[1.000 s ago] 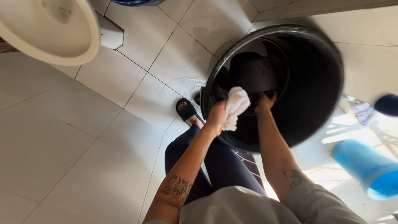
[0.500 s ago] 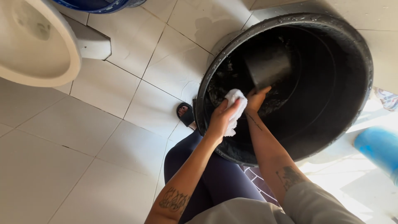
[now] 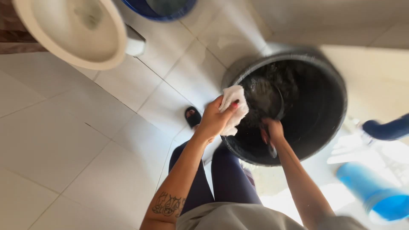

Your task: Cleaning a bathroom shelf, toiletries, and soap tray with a cloth.

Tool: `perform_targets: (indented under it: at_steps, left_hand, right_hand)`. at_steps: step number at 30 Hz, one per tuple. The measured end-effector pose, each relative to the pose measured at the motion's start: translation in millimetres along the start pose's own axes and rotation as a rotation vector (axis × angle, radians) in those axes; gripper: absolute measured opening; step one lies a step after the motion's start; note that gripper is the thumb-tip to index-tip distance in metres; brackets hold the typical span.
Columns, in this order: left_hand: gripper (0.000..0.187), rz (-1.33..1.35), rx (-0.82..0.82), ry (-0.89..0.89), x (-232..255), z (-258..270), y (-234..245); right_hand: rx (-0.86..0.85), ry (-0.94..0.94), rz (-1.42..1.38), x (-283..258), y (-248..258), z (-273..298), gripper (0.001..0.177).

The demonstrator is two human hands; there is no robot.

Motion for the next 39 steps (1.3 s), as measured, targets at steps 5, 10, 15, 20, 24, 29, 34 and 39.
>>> perform_targets:
  at_steps: [5,10,15,20,24,29,34,39]
  left_hand:
    - [0.045,-0.270,0.231,-0.065,58.5,7.5,20.3]
    - [0.056,-0.669,0.351,-0.121,73.3,-9.7,55.0]
    - [0.031,-0.711,0.335,-0.540,106.2,-9.6,89.6]
    - [0.064,-0.870,0.380,-0.259,85.8,-50.2,129.7]
    - [0.055,-0.863,0.397,-0.448,57.9,-82.4,170.1]
    - [0.050,-0.836,0.441,-0.533,54.4,-89.5,201.6]
    - [0.034,-1.152,0.529,-0.641,39.8,-104.3,204.6]
    - [0.021,-0.994,0.513,-0.356,40.8,-110.4,202.8]
  right_hand:
    - [0.010,-0.056,-0.107,-87.0,-21.6,167.4,0.046]
    - [-0.089,0.210,-0.303,-146.6,-91.1,239.1,0.028]
    - [-0.050,0.506,-0.614,-196.3,-184.4,208.8,0.009]
    - [-0.167,0.541,-0.677,-229.7,-251.6,123.5,0.009]
    - [-0.330,0.689,-0.640,-254.7,-292.9,79.7,0.012]
    - [-0.179,0.846,-0.526,-294.4,-326.8,81.1,0.018]
    - [-0.171,0.845,-0.512,-292.7,-335.2,46.5,0.023]
    - [-0.332,0.705,-0.501,-220.7,-317.3,-72.8,0.013]
Point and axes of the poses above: each hand's wrist, its own z-axis away from the middle knuckle, its own y-axis out of the back of the hand, x = y × z, the point moved 1 cm from there along -z, towards the middle knuckle, and after that the axes turned 3 degrees about -x, right-handed, at the moved point
